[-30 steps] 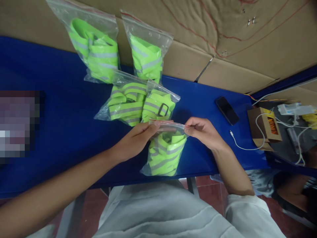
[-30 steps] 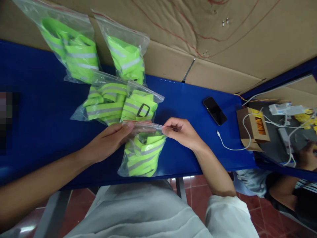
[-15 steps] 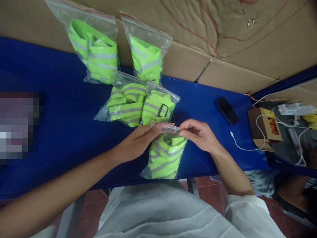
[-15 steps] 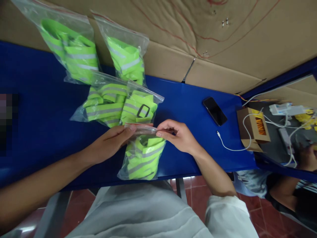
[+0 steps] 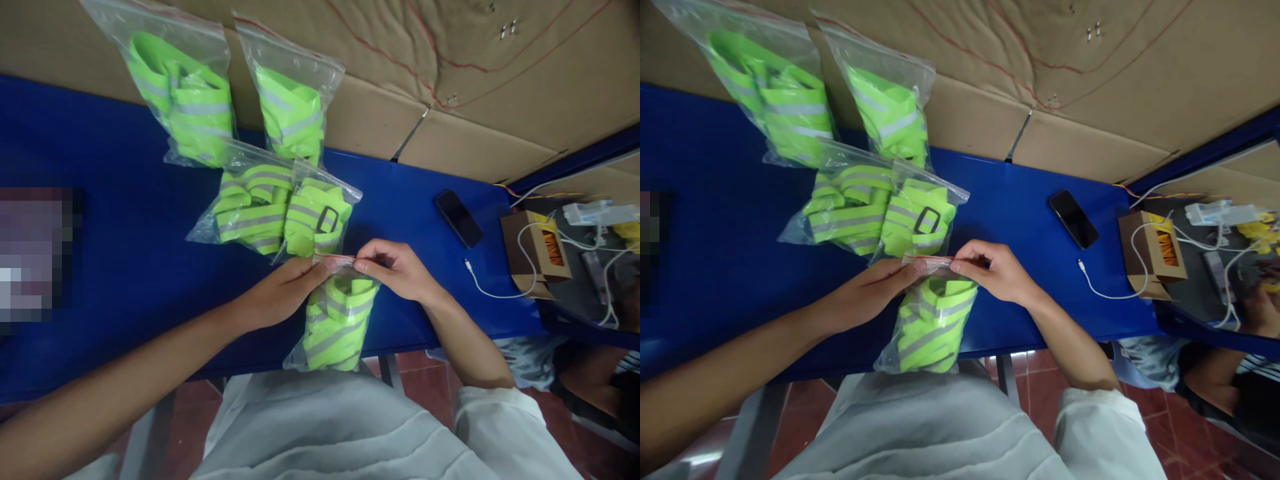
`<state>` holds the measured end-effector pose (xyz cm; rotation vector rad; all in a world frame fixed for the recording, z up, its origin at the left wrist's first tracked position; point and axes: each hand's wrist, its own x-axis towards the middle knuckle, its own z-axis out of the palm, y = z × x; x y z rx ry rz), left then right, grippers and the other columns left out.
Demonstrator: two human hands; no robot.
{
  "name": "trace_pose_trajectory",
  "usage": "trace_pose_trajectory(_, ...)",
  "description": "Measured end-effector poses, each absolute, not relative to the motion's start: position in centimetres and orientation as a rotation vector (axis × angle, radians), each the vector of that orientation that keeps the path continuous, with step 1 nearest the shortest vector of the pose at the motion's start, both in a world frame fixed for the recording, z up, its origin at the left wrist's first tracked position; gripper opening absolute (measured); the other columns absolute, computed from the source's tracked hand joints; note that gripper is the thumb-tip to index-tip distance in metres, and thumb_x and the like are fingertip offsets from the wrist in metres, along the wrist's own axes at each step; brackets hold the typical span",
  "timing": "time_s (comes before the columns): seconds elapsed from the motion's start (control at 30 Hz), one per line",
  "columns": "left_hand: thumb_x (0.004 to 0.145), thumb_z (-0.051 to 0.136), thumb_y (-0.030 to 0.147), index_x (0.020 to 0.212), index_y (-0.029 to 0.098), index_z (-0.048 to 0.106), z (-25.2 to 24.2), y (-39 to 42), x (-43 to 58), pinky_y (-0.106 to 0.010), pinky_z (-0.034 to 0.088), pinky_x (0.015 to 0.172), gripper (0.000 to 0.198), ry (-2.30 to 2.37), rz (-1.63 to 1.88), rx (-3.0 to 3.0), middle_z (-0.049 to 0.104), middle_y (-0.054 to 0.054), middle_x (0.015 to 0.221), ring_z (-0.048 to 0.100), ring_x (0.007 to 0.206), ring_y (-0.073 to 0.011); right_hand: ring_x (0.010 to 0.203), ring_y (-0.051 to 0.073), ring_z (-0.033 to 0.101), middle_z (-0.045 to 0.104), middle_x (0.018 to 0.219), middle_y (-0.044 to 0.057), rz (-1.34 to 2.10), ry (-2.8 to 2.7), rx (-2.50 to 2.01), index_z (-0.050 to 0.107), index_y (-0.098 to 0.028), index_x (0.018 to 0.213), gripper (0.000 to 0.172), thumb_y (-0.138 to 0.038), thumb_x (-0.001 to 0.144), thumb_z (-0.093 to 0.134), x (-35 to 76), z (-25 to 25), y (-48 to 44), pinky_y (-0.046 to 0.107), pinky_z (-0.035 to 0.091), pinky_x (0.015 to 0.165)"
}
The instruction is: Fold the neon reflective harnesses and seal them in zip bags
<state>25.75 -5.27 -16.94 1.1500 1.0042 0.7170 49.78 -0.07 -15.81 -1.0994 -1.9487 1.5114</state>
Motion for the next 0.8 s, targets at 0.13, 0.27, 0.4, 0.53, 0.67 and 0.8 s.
trace_pose_trajectory(0.13,0.099,0.055,0.065,0.115,0.023,0.081,-17.7,-5.3,26.1,-0.031,0.058,0.093,0.052,1.074,0.722,1.096,0.081,-0.004,0.111,0.074,0.108,-0.0251,0.068,0.009,0.05,0.062,0.079,-0.001,1.516,-2.024,-1.097,0.066,-0.017,0.093,0.023,-0.039,0.101,0.066,49.7,-15.9,-0.1,0.023,0.037,0.061)
trace_pose_trajectory(0.27,0.099,0.061,0.057,0.107,0.019,0.082,-17.4,-5.5,26.1,-0.026,0.054,0.081,0.044,1.143,0.821,1.318,0.081,-0.004,0.102,0.073,0.095,-0.0209,0.065,0.008,0.046,0.057,0.076,-0.003,1.475,-2.095,-1.081,0.062,-0.017,0.091,0.022,-0.035,0.103,0.063,49.8,-15.3,-0.4,0.022,0.035,0.059)
trace_pose_trajectory(0.4,0.099,0.063,0.049,0.097,0.017,0.081,-16.9,-5.9,26.2,-0.022,0.044,0.062,0.037,1.183,0.857,1.427,0.078,-0.002,0.086,0.065,0.072,-0.0147,0.069,0.009,0.05,0.058,0.078,-0.002,1.547,-2.063,-0.996,0.065,-0.017,0.094,0.021,-0.037,0.1,0.07,49.4,-15.2,-0.7,0.022,0.039,0.063)
trace_pose_trajectory(0.53,0.101,0.057,0.046,0.088,0.014,0.078,-17.2,-6.1,26.3,-0.021,0.034,0.054,0.041,1.154,0.799,1.477,0.067,0.0,0.069,0.052,0.059,-0.0103,0.064,0.008,0.045,0.056,0.073,-0.003,1.613,-1.995,-1.026,0.064,-0.016,0.089,0.027,-0.041,0.099,0.07,48.8,-15.7,-1.0,0.022,0.036,0.057)
trace_pose_trajectory(0.67,0.1,0.06,0.048,0.095,0.014,0.079,-17.6,-5.9,26.3,-0.021,0.035,0.055,0.039,1.147,0.788,1.434,0.069,0.0,0.072,0.053,0.061,-0.0108,0.063,0.009,0.045,0.055,0.072,-0.003,1.568,-2.04,-1.04,0.063,-0.017,0.09,0.026,-0.04,0.101,0.067,48.5,-15.9,-0.9,0.022,0.035,0.056)
trace_pose_trajectory(0.8,0.095,0.069,0.048,0.098,0.016,0.08,-17.2,-5.9,26.3,-0.021,0.04,0.058,0.034,1.11,0.789,1.372,0.075,-0.002,0.082,0.06,0.068,-0.0125,0.07,0.011,0.054,0.062,0.078,-0.001,1.452,-2.151,-0.877,0.066,-0.018,0.092,0.025,-0.041,0.102,0.066,48.8,-15.9,-0.9,0.024,0.044,0.064)
